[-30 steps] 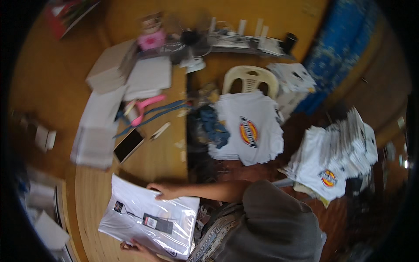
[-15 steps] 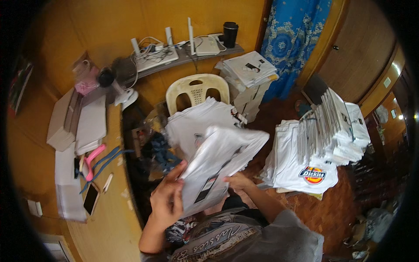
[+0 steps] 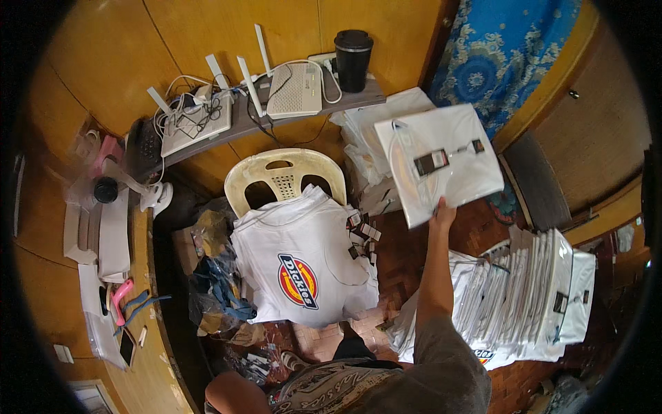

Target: The person folds white t-shirts on a wooden table using a cardboard template to ensure consistent sizing. They attach tags to the folded shirts, place them into clear plastic bags, and stack the packaged items on a nearby chair.

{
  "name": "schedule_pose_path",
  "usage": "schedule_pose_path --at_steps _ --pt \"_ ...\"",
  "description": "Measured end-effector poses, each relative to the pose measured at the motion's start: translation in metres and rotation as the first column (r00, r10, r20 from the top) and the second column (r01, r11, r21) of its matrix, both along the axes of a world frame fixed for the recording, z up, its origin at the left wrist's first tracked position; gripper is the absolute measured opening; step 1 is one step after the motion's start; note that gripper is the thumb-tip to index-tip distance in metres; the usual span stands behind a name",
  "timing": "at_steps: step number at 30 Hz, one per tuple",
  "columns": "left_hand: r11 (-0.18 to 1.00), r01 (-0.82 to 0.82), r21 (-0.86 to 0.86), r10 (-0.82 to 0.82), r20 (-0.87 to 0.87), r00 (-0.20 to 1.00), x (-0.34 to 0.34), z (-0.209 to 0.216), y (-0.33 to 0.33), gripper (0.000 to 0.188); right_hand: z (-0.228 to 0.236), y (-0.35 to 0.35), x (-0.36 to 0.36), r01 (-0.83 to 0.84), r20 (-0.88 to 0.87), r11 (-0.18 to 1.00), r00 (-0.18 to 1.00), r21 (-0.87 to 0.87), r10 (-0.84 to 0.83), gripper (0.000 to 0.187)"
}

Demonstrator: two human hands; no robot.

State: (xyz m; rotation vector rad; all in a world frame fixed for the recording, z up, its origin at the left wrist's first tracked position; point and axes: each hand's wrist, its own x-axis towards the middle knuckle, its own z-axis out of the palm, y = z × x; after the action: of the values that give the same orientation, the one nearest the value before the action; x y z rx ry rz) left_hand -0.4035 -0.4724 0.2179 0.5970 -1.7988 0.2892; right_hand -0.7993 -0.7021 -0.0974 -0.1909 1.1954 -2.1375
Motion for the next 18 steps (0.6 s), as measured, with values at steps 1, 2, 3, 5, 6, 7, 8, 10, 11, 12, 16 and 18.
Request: schedule_pose_path --at_steps 1,2,3,5,6,7,8,10,11,12,16,18 --pt "0.999 -0.005 -0.05 0.004 -0.016 1.0 -0.006 -0.001 -0.006 0.026 0.0 -0.031 -0.011 0.028 -0.015 0.997 1.0 0.065 -0.027 0.044" --pt "0.993 -0.008 -0.114 0.004 -0.037 0.999 -0.01 -0.001 -0.011 0.027 0.0 -0.063 -0.02 0.005 -0.062 0.995 0.998 0.1 0.002 0.046" --pt "0.985 -0.011 -0.171 0.002 -0.052 0.999 -0.015 0.0 -0.016 0.028 -0.002 -0.094 -0.028 -0.022 -0.107 0.991 0.994 0.135 0.037 0.047" --pt "0.959 0.007 -0.283 -0.034 -0.09 0.995 -0.019 0.003 -0.023 0.029 -0.026 -0.141 -0.065 -0.032 -0.459 0.995 0.885 0.09 0.07 0.064" --pt "0.944 -0.05 -0.325 0.024 -0.083 0.996 -0.026 0.005 -0.021 0.03 -0.012 -0.159 -0.034 -0.159 -0.281 0.931 0.924 0.329 0.257 0.075" --pt "0.926 -0.089 -0.366 0.063 -0.084 0.995 -0.032 0.01 -0.018 0.031 0.012 -0.163 -0.007 -0.287 -0.081 0.79 0.918 0.542 0.389 0.086" --pt "0.906 -0.092 -0.413 0.056 -0.097 0.994 -0.035 0.014 -0.02 0.032 0.002 -0.168 -0.017 -0.311 -0.097 0.689 0.869 0.655 0.484 0.092" --pt "0.856 -0.119 -0.504 0.071 -0.115 0.991 -0.04 0.024 -0.021 0.034 -0.019 -0.179 -0.034 -0.305 -0.127 0.537 0.772 0.786 0.623 0.098" --pt "0.828 -0.141 -0.542 0.093 -0.115 0.989 -0.044 0.029 -0.021 0.035 -0.028 -0.18 -0.031 -0.286 -0.146 0.499 0.736 0.818 0.661 0.098" --pt "0.813 -0.158 -0.56 0.116 -0.11 0.987 -0.048 0.031 -0.021 0.036 -0.036 -0.18 -0.025 -0.143 -0.286 0.62 0.793 0.772 0.539 0.087" --pt "0.877 -0.137 -0.461 0.09 -0.123 0.988 -0.05 0.029 -0.003 0.039 -0.1 -0.121 0.038 0.188 -0.849 0.881 0.412 0.434 0.33 0.037" --pt "0.807 -0.214 -0.55 0.132 -0.185 0.974 -0.053 0.029 0.014 0.039 -0.092 -0.049 0.14 -0.058 -0.638 0.659 0.199 0.75 0.744 0.017"
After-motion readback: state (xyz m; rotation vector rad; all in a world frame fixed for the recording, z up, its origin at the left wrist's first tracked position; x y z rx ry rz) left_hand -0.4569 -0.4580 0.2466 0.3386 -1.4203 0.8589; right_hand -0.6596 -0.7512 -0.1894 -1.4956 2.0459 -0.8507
